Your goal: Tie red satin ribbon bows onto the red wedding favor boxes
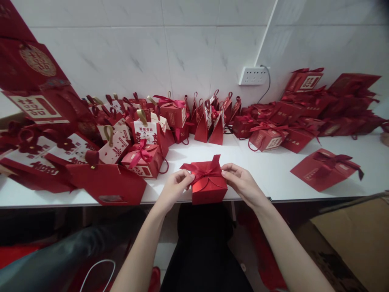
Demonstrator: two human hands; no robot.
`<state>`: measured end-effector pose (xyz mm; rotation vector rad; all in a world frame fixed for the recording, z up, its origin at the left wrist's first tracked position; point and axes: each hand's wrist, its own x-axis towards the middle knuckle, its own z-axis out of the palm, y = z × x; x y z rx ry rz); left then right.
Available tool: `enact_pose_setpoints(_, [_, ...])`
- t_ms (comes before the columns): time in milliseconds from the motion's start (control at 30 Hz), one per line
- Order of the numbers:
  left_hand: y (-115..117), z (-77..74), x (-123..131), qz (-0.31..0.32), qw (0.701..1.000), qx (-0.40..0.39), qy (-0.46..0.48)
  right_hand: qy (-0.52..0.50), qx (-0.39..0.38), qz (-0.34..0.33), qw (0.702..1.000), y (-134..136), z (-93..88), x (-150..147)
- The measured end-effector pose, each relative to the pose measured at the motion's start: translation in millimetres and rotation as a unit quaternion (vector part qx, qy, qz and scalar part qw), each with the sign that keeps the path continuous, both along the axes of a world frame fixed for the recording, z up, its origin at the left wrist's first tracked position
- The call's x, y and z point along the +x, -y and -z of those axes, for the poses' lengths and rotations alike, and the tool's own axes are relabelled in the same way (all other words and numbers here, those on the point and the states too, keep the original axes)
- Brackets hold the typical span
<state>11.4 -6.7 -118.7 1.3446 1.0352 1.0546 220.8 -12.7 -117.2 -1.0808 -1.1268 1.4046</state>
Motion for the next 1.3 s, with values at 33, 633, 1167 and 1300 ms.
enact_pose_setpoints(33, [1, -0.6, 1, -0.006, 1.0, 0.013, -0.014, 0.021, 0.009, -0.011, 1.0, -1, -0.4, 3])
enact_pose_setpoints(633, [11, -10.8, 0, -0.039, 0.94, 0.28, -0.193, 0.501, 0.235, -0.319, 0.769, -72, -82.5, -47])
enact_pose_setpoints(1167, [13, -17.8, 0, -0.005, 0.888, 0.346, -0.304, 0.396, 0.181, -0.307, 0.846, -76, -66.4, -44])
enact_pose_setpoints(1300, [10, -22.6, 0, 0.03, 0.872, 0.345, -0.346, 0.402, 0.18, -0.265, 0.858, -79, -66.1, -45])
